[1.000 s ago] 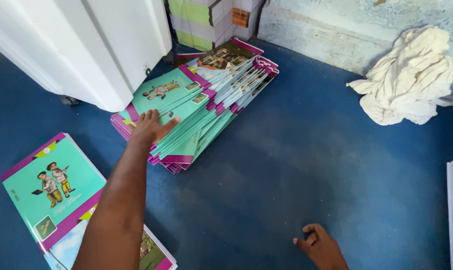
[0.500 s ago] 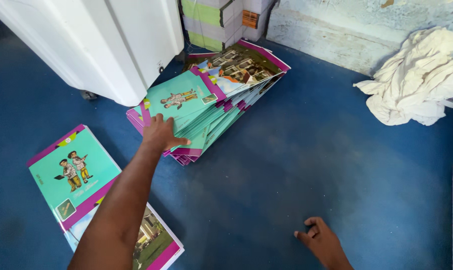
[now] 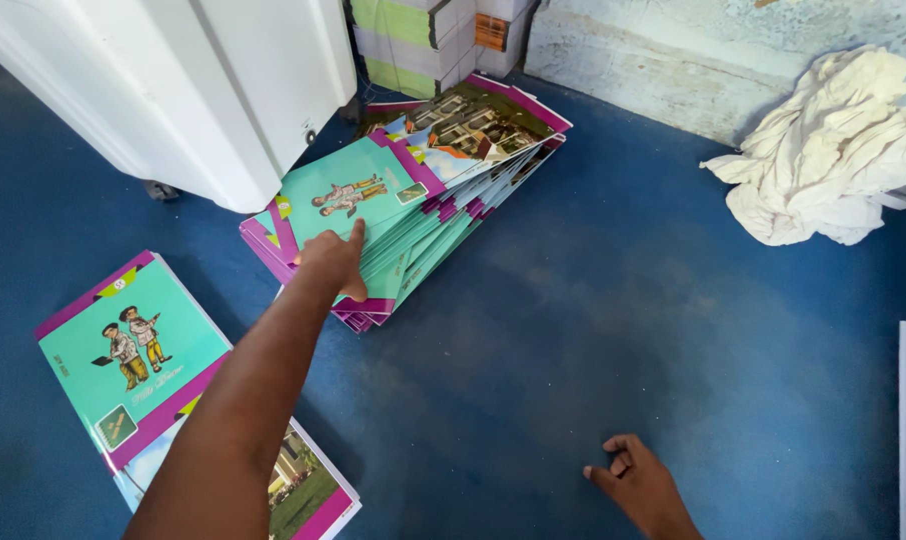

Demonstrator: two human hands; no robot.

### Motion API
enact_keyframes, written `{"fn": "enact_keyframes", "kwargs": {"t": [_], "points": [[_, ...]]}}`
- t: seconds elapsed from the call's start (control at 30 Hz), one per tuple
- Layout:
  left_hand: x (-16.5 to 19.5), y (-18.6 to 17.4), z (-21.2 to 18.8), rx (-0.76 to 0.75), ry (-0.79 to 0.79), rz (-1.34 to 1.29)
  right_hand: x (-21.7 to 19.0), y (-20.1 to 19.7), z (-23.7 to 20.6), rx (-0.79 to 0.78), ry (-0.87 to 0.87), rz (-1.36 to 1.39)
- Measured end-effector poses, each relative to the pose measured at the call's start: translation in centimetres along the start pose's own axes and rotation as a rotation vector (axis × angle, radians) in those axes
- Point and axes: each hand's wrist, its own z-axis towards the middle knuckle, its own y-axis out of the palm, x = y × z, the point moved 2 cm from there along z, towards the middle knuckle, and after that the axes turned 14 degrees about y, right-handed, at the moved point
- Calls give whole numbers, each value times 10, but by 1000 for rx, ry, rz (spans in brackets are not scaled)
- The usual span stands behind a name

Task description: The person sits on the floor and assembles booklets by inserting printed sheets into folded covers. They repeatedly pick up a cover, insert a sheet, and place the assembled booklet into a growing stack.

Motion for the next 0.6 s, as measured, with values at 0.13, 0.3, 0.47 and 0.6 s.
{"fn": "enact_keyframes", "kwargs": {"t": [0.13, 0.3, 0.47, 0.6], "points": [[7, 2, 0, 17, -11, 27, 1, -1, -2, 8, -18, 19], [4, 14, 9, 184, 24, 125, -2, 0, -4, 11, 26, -5], [8, 28, 12, 470, -49, 195, -1, -1, -6, 12, -13, 16], [2, 37, 10, 587, 8, 338, 0, -1, -8, 2, 8, 29]]}}
